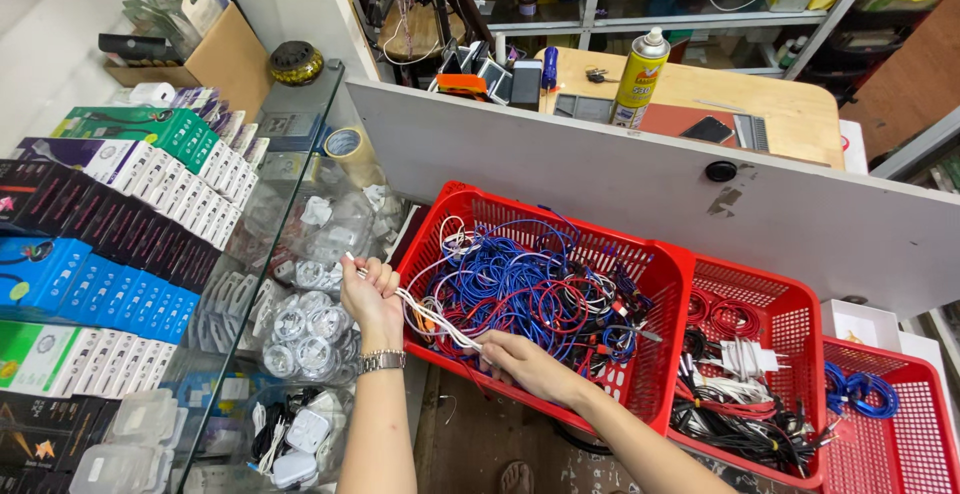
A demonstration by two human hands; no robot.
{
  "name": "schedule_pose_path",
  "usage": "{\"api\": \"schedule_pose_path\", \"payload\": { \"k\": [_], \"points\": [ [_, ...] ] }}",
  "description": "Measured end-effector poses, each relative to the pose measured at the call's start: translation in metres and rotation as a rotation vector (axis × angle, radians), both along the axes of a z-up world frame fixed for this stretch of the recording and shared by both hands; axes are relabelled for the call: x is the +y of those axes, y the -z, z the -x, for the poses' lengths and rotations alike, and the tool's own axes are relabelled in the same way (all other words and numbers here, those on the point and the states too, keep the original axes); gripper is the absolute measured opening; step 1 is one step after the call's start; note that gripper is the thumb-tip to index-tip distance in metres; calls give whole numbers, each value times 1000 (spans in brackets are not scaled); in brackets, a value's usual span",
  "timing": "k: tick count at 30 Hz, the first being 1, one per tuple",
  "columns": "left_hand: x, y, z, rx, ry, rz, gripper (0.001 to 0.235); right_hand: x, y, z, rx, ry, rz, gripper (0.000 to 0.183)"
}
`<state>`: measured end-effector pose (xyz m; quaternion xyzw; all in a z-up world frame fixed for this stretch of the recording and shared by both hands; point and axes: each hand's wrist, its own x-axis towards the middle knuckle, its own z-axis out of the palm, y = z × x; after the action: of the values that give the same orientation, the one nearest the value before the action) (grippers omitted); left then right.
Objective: The person sorts a tangled pile of various colored cables from a red basket, untangling and coiling them before placing them into separate baskets. The person handles blue, white, red, and black cables, organizing them by type and color.
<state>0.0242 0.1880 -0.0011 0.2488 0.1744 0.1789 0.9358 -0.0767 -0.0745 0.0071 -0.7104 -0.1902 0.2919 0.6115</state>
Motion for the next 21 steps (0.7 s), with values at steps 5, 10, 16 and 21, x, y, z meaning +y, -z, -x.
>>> {"api": "schedule_pose_path", "payload": {
  "k": [5, 10, 16, 21],
  "points": [
    [14, 5, -11, 91, 72, -227, 41, 5, 14, -54, -373, 62, 238, 42],
    [-1, -5, -15, 181, 279, -366, 41, -7, 30, -142, -924, 355, 848, 77],
    [1, -42, -23, 225, 351, -582, 29, 10, 41, -129, -357, 32, 1158, 72],
    [-16, -42, -42, 238, 368, -814, 27, 32, 40, -63, -633, -2, 982, 56]
  ]
}}
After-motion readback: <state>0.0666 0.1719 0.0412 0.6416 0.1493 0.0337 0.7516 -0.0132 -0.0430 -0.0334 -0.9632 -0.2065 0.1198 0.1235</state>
